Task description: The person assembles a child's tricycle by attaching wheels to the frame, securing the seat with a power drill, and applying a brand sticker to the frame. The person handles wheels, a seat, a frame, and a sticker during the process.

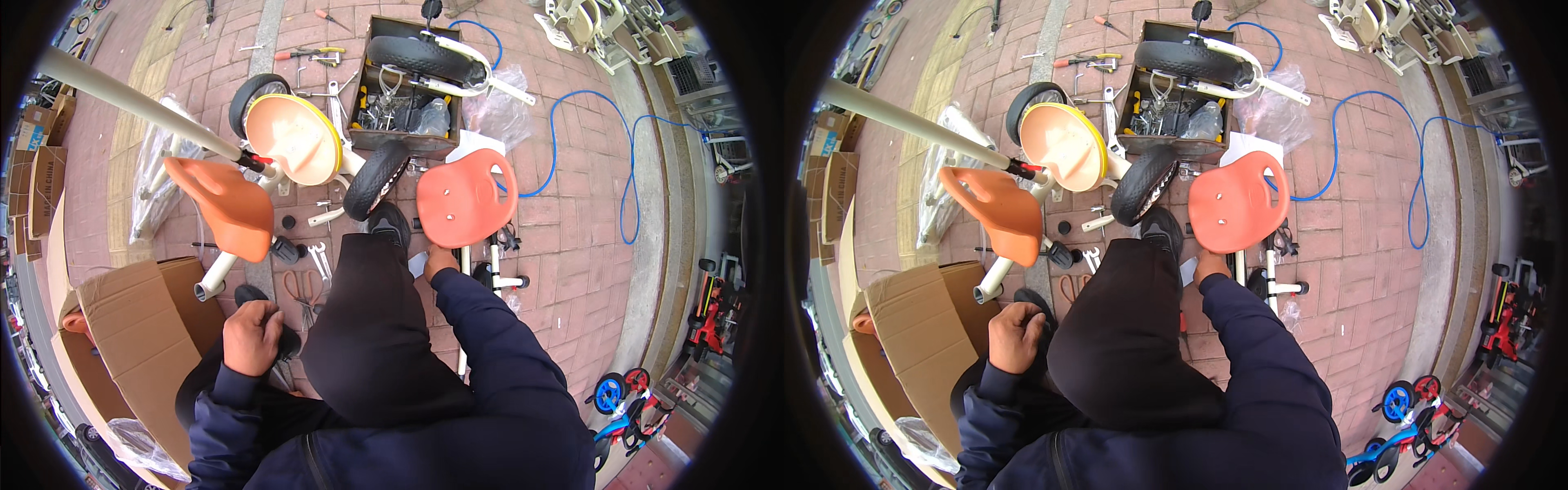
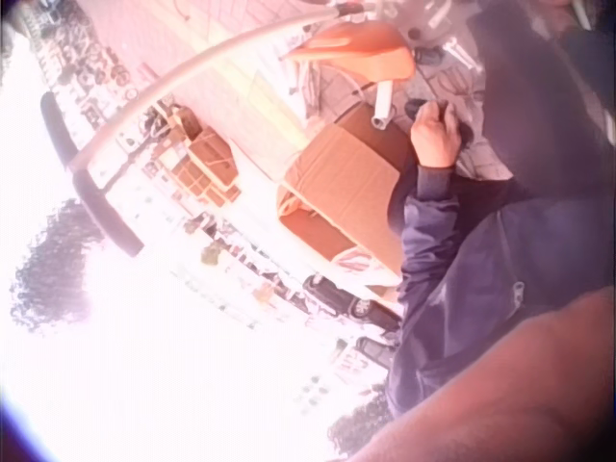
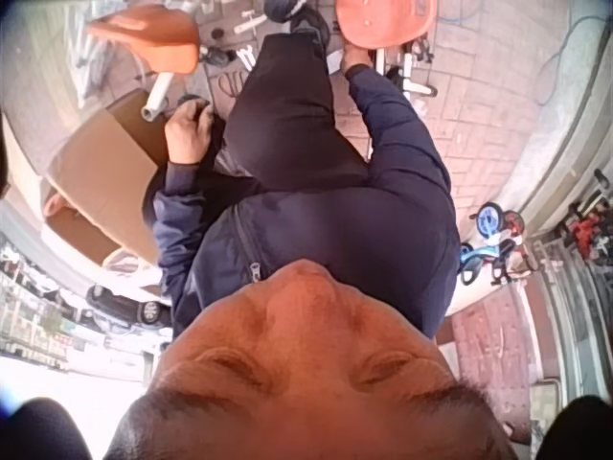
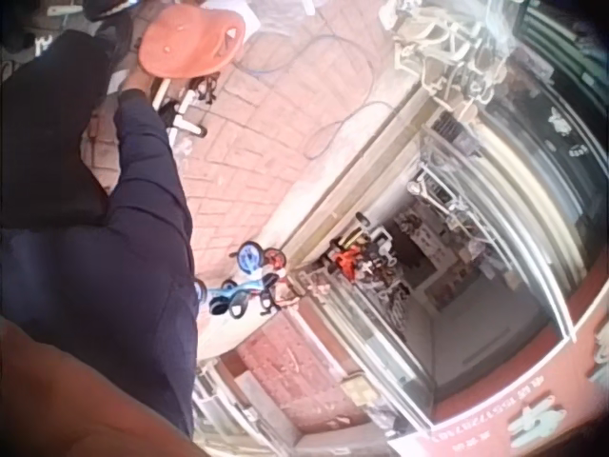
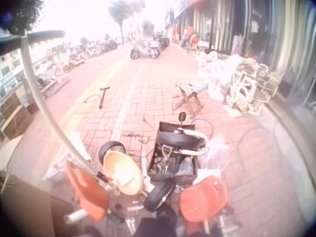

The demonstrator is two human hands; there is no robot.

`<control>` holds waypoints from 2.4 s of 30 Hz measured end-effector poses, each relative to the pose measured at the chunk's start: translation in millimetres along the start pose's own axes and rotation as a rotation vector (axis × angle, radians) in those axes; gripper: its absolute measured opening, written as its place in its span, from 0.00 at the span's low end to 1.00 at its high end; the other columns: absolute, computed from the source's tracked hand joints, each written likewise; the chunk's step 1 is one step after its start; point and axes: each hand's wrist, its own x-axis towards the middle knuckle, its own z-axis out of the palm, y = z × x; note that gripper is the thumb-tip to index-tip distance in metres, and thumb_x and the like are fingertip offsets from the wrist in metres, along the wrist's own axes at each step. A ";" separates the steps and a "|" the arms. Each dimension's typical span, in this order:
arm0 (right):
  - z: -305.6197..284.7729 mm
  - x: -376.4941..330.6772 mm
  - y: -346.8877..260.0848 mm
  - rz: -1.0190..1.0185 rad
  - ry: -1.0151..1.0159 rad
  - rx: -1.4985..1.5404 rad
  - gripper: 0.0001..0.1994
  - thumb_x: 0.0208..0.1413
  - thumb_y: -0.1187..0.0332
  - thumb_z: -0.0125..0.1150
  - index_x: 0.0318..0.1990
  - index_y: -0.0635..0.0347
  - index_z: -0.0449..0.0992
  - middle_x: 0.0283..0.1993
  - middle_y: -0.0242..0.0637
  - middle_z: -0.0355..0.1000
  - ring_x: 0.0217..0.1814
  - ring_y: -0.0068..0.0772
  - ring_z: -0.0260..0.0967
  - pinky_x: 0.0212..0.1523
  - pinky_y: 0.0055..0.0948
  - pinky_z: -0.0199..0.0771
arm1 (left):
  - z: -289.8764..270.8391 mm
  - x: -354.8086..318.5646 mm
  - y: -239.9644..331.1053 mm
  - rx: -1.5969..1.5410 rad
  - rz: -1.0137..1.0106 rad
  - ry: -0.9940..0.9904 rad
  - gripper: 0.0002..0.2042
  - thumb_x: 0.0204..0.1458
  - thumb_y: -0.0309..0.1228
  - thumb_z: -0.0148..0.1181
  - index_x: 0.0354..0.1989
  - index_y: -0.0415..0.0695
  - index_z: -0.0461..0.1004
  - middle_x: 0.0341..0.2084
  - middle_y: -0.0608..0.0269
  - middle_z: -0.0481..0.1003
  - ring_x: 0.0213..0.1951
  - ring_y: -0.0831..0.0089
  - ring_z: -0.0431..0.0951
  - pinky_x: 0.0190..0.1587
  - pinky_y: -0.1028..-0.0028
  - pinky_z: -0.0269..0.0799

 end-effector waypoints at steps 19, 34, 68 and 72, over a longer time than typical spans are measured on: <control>-266.9 -194.7 -192.0 -1.697 0.428 -0.004 0.12 0.46 0.80 0.66 0.37 0.60 0.72 0.48 0.43 0.76 0.40 0.44 0.79 0.38 0.34 0.80 | -26.1 26.5 41.8 -1.597 -0.110 0.139 0.13 0.64 0.30 0.56 0.52 0.36 0.69 0.45 0.55 0.78 0.44 0.68 0.81 0.43 0.66 0.81; -205.9 -9.5 -363.2 -0.968 0.029 0.252 0.38 0.57 0.57 0.67 0.69 0.67 0.59 0.62 0.60 0.69 0.58 0.48 0.74 0.59 0.38 0.73 | -144.6 2.5 -47.1 -1.460 -0.124 0.933 0.09 0.64 0.23 0.48 0.49 0.35 0.71 0.40 0.59 0.79 0.37 0.73 0.80 0.40 0.74 0.80; -147.0 -26.2 -498.9 -0.484 -0.068 0.363 0.31 0.62 0.44 0.56 0.31 0.72 0.75 0.21 0.44 0.71 0.18 0.40 0.71 0.20 0.40 0.71 | -175.3 -36.6 -83.3 -1.452 -0.168 1.082 0.10 0.62 0.24 0.50 0.48 0.34 0.72 0.39 0.57 0.79 0.36 0.74 0.79 0.39 0.74 0.78; -110.5 -16.8 -517.3 -0.486 -0.132 0.411 0.31 0.60 0.44 0.60 0.34 0.74 0.76 0.22 0.42 0.72 0.19 0.39 0.72 0.22 0.37 0.73 | -177.1 -39.5 -85.7 -1.420 -0.196 1.076 0.09 0.62 0.25 0.50 0.47 0.34 0.73 0.39 0.58 0.79 0.36 0.74 0.80 0.40 0.74 0.78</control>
